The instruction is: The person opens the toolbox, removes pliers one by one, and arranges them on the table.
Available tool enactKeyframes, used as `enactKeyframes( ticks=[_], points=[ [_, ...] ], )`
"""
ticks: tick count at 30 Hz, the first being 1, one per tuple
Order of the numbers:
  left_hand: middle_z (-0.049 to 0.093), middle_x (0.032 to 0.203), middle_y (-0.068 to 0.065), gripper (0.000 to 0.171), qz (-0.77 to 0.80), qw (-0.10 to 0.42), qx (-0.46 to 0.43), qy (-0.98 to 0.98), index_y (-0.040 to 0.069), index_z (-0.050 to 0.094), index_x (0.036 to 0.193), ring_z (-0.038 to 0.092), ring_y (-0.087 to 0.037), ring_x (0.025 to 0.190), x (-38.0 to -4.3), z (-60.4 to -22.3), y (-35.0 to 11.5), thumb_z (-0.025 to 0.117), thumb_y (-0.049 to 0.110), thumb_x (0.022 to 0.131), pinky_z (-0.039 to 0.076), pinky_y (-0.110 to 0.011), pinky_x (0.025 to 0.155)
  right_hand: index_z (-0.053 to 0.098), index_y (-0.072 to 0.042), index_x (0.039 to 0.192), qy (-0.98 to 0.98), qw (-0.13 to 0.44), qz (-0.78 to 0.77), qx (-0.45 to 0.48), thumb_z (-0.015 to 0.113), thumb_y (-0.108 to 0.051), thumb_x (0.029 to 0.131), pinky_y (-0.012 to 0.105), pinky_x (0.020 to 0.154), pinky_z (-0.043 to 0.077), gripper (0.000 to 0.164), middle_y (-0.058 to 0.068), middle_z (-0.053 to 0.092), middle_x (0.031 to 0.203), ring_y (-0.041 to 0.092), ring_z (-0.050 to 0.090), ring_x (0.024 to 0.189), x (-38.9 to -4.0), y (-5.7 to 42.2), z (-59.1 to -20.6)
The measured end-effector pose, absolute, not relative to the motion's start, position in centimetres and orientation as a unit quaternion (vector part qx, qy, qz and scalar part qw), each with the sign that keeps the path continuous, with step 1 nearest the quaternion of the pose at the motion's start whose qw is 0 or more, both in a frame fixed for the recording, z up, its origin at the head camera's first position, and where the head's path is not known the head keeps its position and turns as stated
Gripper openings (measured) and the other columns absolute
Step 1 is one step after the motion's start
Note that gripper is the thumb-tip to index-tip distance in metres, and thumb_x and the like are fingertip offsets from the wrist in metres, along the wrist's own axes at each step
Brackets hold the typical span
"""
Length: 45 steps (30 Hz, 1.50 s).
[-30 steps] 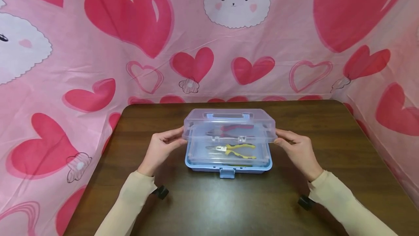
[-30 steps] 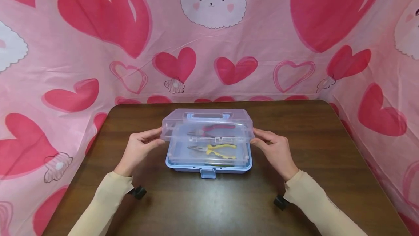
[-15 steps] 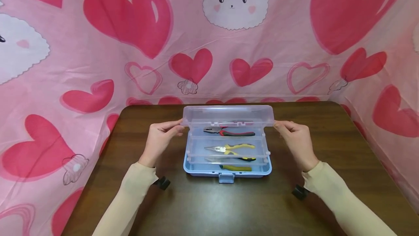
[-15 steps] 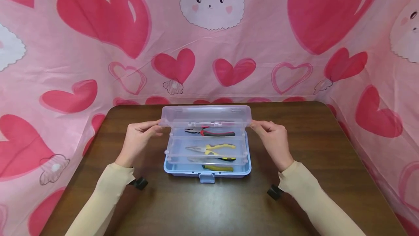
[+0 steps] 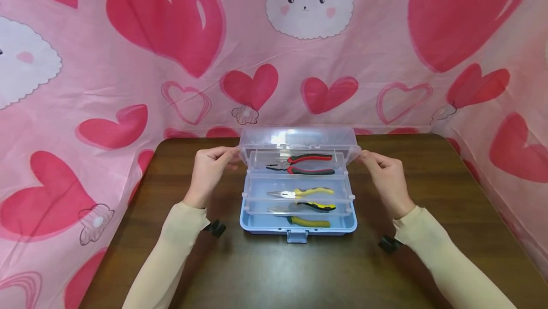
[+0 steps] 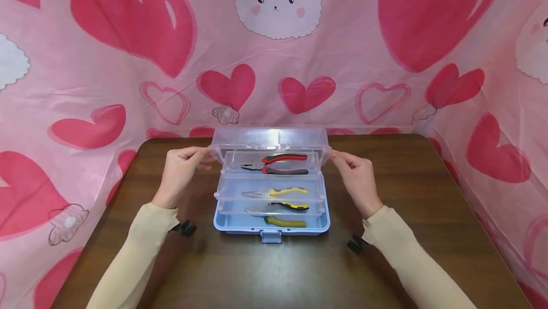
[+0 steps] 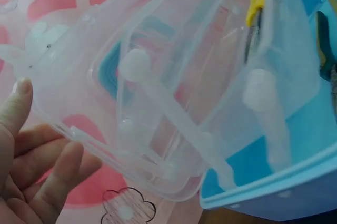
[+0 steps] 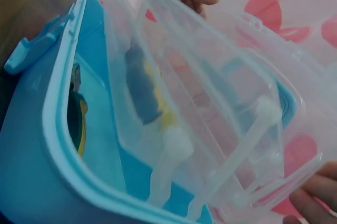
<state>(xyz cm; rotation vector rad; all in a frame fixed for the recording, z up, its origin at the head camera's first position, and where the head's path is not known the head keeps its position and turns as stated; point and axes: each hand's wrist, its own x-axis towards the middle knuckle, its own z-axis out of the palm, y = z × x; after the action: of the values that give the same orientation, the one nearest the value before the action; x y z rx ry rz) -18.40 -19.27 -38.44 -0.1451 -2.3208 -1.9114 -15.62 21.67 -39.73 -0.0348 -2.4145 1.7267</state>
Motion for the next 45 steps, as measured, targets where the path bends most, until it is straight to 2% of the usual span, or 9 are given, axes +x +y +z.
enactKeyframes(
  ticks=[8, 16, 18, 21, 25, 31, 35, 41, 45],
  points=[
    [0.078, 0.106, -0.015, 0.036, -0.648, 0.072, -0.02, -0.758, -0.002, 0.079, 0.11, 0.078, -0.029, 0.088, -19.9, -37.8, -18.6, 0.076, 0.032, 0.097, 0.064, -0.036, 0.077, 0.063, -0.004, 0.14, -0.788, 0.087, 0.606, 0.061, 0.049, -0.037, 0.111, 0.032, 0.112, 0.044, 0.046, 0.004, 0.071, 0.133, 0.011, 0.067, 0.12, -16.3, 22.1, -40.7],
    [0.08, 0.102, -0.005, 0.04, -0.681, 0.057, -0.013, -0.73, -0.007, 0.076, 0.114, 0.078, -0.017, 0.087, -21.1, -38.5, -18.6, 0.076, 0.029, 0.098, 0.063, -0.033, 0.08, 0.057, -0.008, 0.148, -0.774, 0.07, 0.623, 0.083, 0.042, -0.038, 0.113, 0.062, 0.121, 0.027, 0.048, 0.01, 0.064, 0.144, 0.018, 0.06, 0.131, -16.7, 22.3, -41.4],
    [0.08, 0.101, -0.004, 0.04, -0.684, 0.054, -0.016, -0.727, -0.008, 0.076, 0.115, 0.078, -0.015, 0.087, -21.2, -38.6, -18.6, 0.075, 0.028, 0.098, 0.063, -0.032, 0.081, 0.056, -0.009, 0.149, -0.777, 0.065, 0.62, 0.085, 0.041, -0.038, 0.113, 0.057, 0.121, 0.03, 0.048, 0.01, 0.062, 0.146, 0.016, 0.059, 0.131, -16.7, 22.4, -41.4],
    [0.079, 0.102, -0.005, 0.04, -0.686, 0.053, -0.02, -0.725, -0.008, 0.075, 0.117, 0.077, -0.014, 0.088, -21.2, -38.7, -18.6, 0.074, 0.028, 0.099, 0.062, -0.03, 0.083, 0.055, -0.01, 0.151, -0.776, 0.059, 0.621, 0.094, 0.041, -0.038, 0.113, 0.037, 0.116, 0.039, 0.049, 0.01, 0.059, 0.149, 0.018, 0.057, 0.133, -16.8, 22.4, -41.5],
    [0.077, 0.114, -0.013, 0.043, -0.689, 0.046, -0.024, -0.723, -0.007, 0.072, 0.124, 0.076, -0.016, 0.099, -21.1, -39.0, -18.6, 0.068, 0.031, 0.103, 0.06, -0.032, 0.091, 0.05, -0.013, 0.155, -0.766, 0.033, 0.632, 0.11, 0.041, -0.039, 0.113, 0.02, 0.109, 0.043, 0.05, 0.009, 0.052, 0.157, 0.023, 0.054, 0.139, -17.0, 22.6, -41.8],
    [0.061, 0.144, -0.02, 0.048, -0.699, 0.001, -0.067, -0.712, -0.003, 0.058, 0.144, 0.062, -0.029, 0.131, -21.0, -39.7, -18.6, 0.055, 0.03, 0.11, 0.052, -0.038, 0.105, 0.032, -0.034, 0.164, -0.762, -0.036, 0.637, 0.115, 0.034, -0.048, 0.113, 0.046, 0.12, 0.037, 0.053, -0.001, 0.038, 0.166, 0.022, 0.043, 0.149, -17.8, 22.7, -42.5],
    [0.052, 0.154, -0.02, 0.048, -0.697, -0.011, -0.096, -0.71, 0.001, 0.048, 0.153, 0.052, -0.034, 0.141, -21.1, -40.4, -18.4, 0.048, 0.025, 0.112, 0.047, -0.045, 0.11, 0.028, -0.026, 0.166, -0.76, -0.049, 0.635, 0.127, 0.031, -0.049, 0.113, 0.06, 0.122, 0.028, 0.058, 0.003, 0.033, 0.169, 0.028, 0.037, 0.152, -18.3, 22.6, -43.0],
    [0.044, 0.16, -0.017, 0.05, -0.684, -0.032, -0.103, -0.721, 0.014, 0.036, 0.163, 0.048, -0.037, 0.144, -21.2, -42.0, -18.2, 0.044, 0.021, 0.113, 0.043, -0.06, 0.11, 0.02, -0.024, 0.168, -0.752, -0.075, 0.64, 0.141, 0.028, -0.045, 0.114, 0.049, 0.123, 0.03, 0.058, 0.011, 0.028, 0.17, 0.039, 0.034, 0.152, -18.8, 22.7, -43.9],
    [0.044, 0.162, -0.012, 0.052, -0.676, -0.045, -0.103, -0.728, 0.013, 0.037, 0.162, 0.05, -0.033, 0.143, -21.5, -42.9, -18.2, 0.049, 0.016, 0.111, 0.045, -0.053, 0.11, 0.012, -0.024, 0.169, -0.744, -0.087, 0.648, 0.136, 0.027, -0.042, 0.115, 0.05, 0.124, 0.027, 0.059, 0.015, 0.025, 0.171, 0.042, 0.029, 0.153, -19.1, 22.6, -44.6]
  ],
)
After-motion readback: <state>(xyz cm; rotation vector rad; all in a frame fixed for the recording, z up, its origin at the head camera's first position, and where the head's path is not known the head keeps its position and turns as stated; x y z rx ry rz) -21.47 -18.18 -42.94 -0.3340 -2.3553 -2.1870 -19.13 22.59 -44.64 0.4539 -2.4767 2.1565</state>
